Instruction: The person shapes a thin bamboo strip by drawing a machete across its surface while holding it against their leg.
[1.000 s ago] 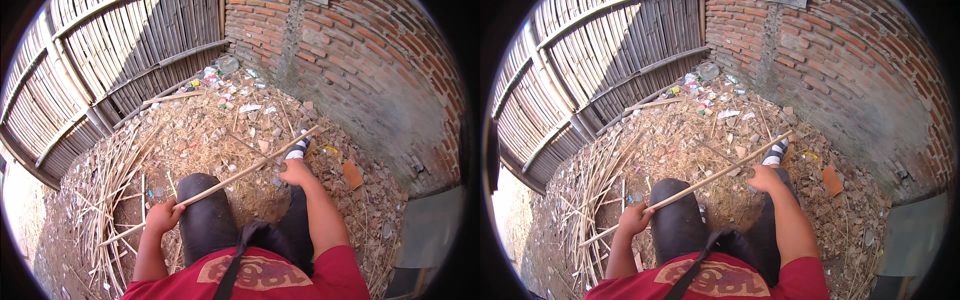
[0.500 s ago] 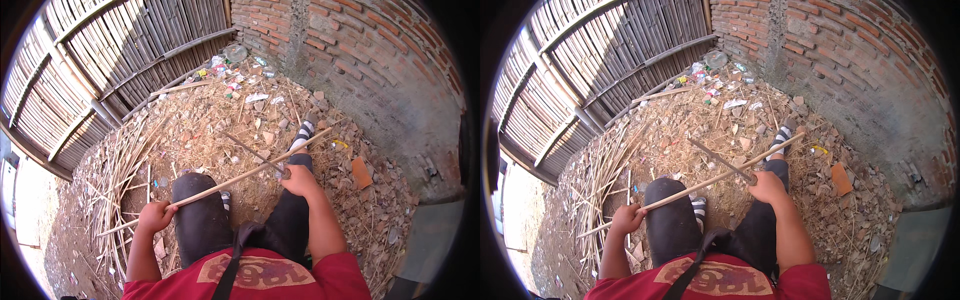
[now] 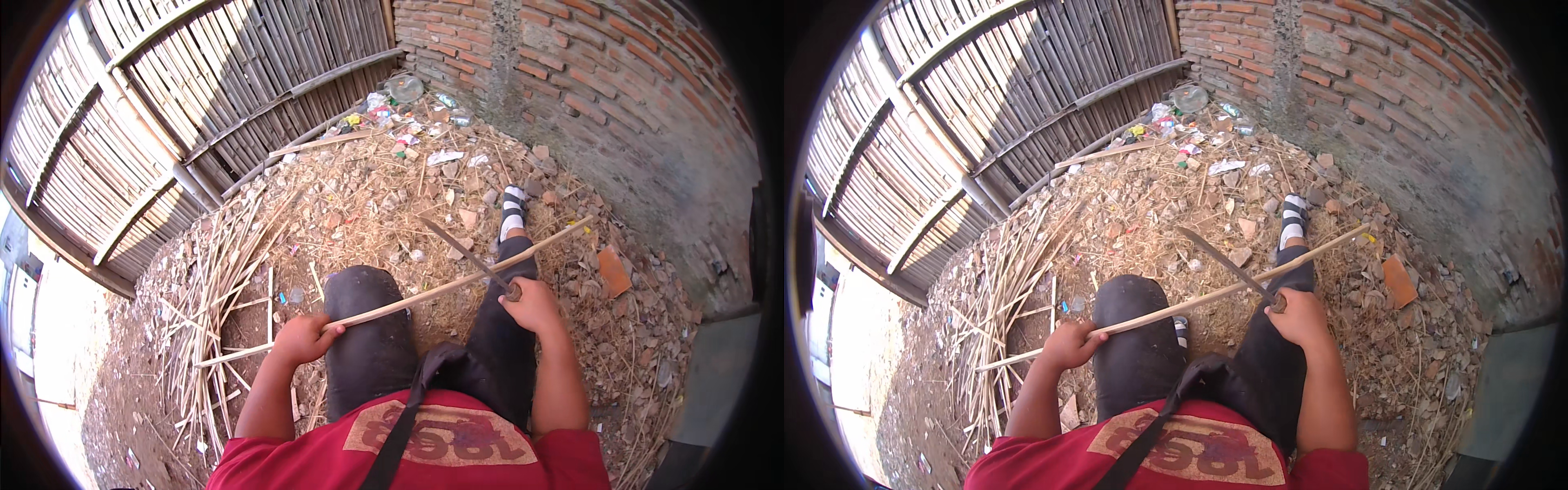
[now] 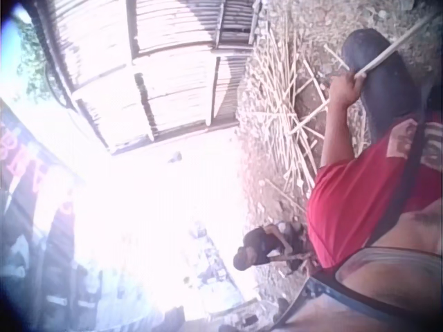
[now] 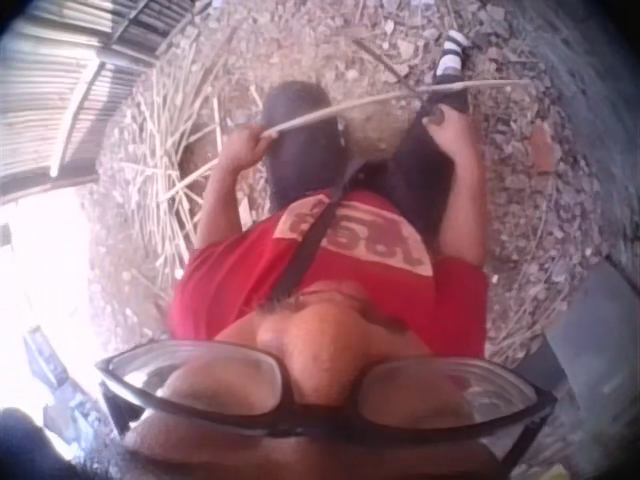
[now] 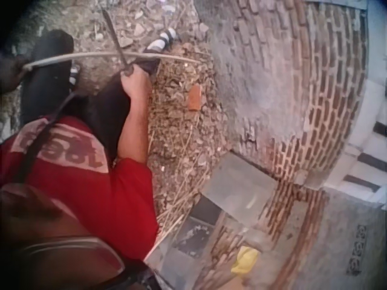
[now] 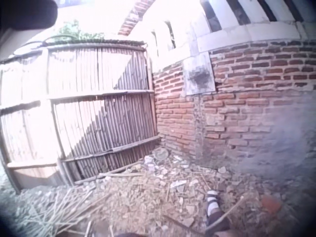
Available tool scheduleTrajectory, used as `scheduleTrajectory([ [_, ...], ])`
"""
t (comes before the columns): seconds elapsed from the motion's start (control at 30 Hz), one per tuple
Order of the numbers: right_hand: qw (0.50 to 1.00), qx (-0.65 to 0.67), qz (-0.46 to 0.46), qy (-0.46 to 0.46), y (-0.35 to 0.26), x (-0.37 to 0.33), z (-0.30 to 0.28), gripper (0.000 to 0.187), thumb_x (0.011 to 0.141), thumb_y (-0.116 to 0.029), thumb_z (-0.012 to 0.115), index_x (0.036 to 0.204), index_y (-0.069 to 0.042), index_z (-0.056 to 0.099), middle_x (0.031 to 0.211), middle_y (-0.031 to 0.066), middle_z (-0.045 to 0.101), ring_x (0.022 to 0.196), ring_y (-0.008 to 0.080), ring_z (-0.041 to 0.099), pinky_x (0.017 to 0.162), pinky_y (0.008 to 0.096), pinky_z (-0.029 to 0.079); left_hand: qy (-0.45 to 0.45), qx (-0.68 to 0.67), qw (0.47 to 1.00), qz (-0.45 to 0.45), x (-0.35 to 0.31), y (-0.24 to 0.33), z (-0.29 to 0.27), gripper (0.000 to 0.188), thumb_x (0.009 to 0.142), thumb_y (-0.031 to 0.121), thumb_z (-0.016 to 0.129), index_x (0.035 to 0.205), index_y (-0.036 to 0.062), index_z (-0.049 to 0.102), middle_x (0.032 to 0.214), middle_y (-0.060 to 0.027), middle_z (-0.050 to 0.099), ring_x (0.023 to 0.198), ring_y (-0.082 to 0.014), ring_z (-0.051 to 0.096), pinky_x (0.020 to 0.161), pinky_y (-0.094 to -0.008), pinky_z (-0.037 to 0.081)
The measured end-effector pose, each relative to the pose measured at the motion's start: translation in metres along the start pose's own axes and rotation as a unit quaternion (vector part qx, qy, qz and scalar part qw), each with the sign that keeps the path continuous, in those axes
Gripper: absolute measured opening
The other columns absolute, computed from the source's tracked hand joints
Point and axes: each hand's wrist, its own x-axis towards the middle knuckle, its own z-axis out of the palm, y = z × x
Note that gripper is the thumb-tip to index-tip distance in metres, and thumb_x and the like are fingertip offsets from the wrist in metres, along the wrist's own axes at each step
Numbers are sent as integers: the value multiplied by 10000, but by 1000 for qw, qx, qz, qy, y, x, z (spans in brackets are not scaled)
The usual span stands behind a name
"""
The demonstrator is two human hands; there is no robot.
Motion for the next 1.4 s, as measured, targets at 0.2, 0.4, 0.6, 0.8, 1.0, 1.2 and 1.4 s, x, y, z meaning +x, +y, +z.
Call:
scheduleTrajectory([
  [0.2,1000,-17,3,-15,14,31,7,292,816,-315,776,994,-86,738,929,187,734,917,399,698,801,493,550,5,13,1000,-28,-2,-3,8,499,991,541,568,959,62,708,844,-229,706,852,-445,693,781,-541,537],
  [0.4,996,-52,-73,-14,-15,30,21,310,812,-309,762,1011,-72,739,968,197,738,955,407,697,841,497,560,41,1,999,-25,-5,-7,16,474,985,516,596,932,52,678,824,-223,702,808,-458,683,736,-549,532],
  [0.6,998,-41,-44,23,27,57,1,361,793,-295,799,1047,-43,746,979,225,732,941,406,704,836,476,558,82,4,997,-4,-1,-7,25,467,978,496,620,858,46,650,783,-224,686,792,-448,682,706,-553,525],
  [0.8,993,-93,-54,-40,-12,42,9,305,803,-291,722,1046,-106,734,1023,196,741,994,395,699,866,496,561,36,-35,998,-33,-1,-1,11,459,982,475,610,961,27,708,786,-252,681,801,-467,679,735,-539,527],
  [1.0,998,-52,-30,-27,17,59,-1,354,809,-312,749,1093,-100,752,994,201,740,973,400,701,861,490,561,34,-28,999,-31,1,-1,14,478,986,494,603,972,29,716,805,-248,692,808,-457,687,743,-529,533],
  [1.2,990,-116,-72,-47,-17,43,-2,341,810,-297,737,1079,-87,746,988,199,742,965,415,697,865,491,564,50,-35,998,-36,1,-7,22,456,983,482,618,937,36,698,795,-243,690,785,-455,682,726,-538,531],
  [1.4,998,-37,-3,-40,27,76,-10,364,778,-248,706,1106,-95,742,1104,208,729,1087,389,678,915,478,551,78,10,996,-40,0,-6,31,453,976,492,621,881,51,657,782,-236,687,770,-461,679,704,-558,530],
])
